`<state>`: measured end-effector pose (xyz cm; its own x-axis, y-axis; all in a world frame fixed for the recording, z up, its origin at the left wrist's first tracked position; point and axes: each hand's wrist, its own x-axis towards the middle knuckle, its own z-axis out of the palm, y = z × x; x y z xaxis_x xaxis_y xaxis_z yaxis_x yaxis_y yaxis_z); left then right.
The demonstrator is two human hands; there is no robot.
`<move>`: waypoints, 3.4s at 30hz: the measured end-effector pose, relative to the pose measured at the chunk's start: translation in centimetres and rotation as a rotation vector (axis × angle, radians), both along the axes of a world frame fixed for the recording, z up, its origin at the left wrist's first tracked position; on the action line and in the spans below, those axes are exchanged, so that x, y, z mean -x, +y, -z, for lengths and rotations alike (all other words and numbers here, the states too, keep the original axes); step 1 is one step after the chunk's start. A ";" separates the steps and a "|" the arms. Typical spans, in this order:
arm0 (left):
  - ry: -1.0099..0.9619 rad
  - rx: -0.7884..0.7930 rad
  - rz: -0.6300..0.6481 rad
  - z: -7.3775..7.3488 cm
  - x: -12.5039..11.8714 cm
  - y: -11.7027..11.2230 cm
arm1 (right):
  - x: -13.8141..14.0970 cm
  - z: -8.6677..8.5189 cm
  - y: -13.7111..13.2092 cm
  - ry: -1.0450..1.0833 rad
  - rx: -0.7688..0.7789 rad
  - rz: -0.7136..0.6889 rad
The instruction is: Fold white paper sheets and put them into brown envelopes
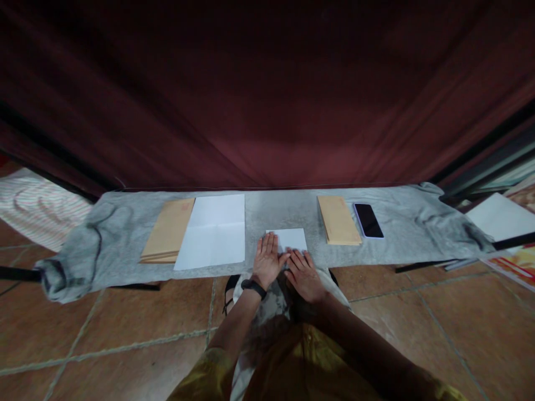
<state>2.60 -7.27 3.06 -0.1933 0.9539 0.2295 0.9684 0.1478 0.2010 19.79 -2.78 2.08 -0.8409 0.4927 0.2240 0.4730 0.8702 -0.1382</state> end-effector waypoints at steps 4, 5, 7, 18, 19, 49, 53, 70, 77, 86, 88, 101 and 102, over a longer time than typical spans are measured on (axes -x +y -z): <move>0.039 0.026 0.081 0.0 -1.5 -2.6 | -0.2 0.0 0.0 -0.005 -0.016 -0.003; 0.048 0.033 0.098 0.0 -1.8 -3.2 | -0.2 0.1 0.0 -0.007 -0.018 -0.003; 0.059 0.037 0.109 0.0 -2.4 -4.0 | -0.3 0.2 0.0 -0.011 -0.019 -0.006; 0.102 0.042 0.129 0.2 -2.4 -4.7 | -1.3 0.0 0.4 0.002 -0.015 -0.004; 0.106 0.041 0.125 0.3 -2.5 -4.7 | -1.4 0.0 0.5 0.001 -0.014 -0.001; 0.109 0.076 0.117 0.3 -2.7 -4.8 | -2.6 -1.3 0.5 0.054 0.035 0.023; 0.123 0.085 0.120 0.3 -2.7 -4.8 | -0.6 -1.4 -0.3 0.048 0.047 -0.010; 0.205 0.019 0.076 0.9 -0.5 -6.7 | -1.9 -0.4 0.7 0.021 0.063 0.053; 0.219 0.007 0.055 0.6 -0.1 -7.2 | -2.9 -0.2 1.2 0.029 0.076 0.056; 0.204 0.006 0.028 0.5 -0.7 -6.9 | -3.6 -0.3 1.4 0.046 0.094 0.051; 0.202 0.005 0.025 0.5 -0.7 -6.9 | -3.7 -0.3 1.4 0.044 0.099 0.051; 0.088 0.016 0.093 0.2 -2.2 -5.8 | -3.7 -1.4 1.7 0.068 0.149 0.039; 0.085 0.012 0.091 0.3 -2.2 -5.8 | -3.6 -1.8 1.8 0.077 0.158 0.045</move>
<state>4.82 -13.05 2.80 -0.0860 0.9693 0.2302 0.9913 0.0603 0.1166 23.38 -0.97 3.85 -0.8008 0.5632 0.2037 0.4932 0.8131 -0.3092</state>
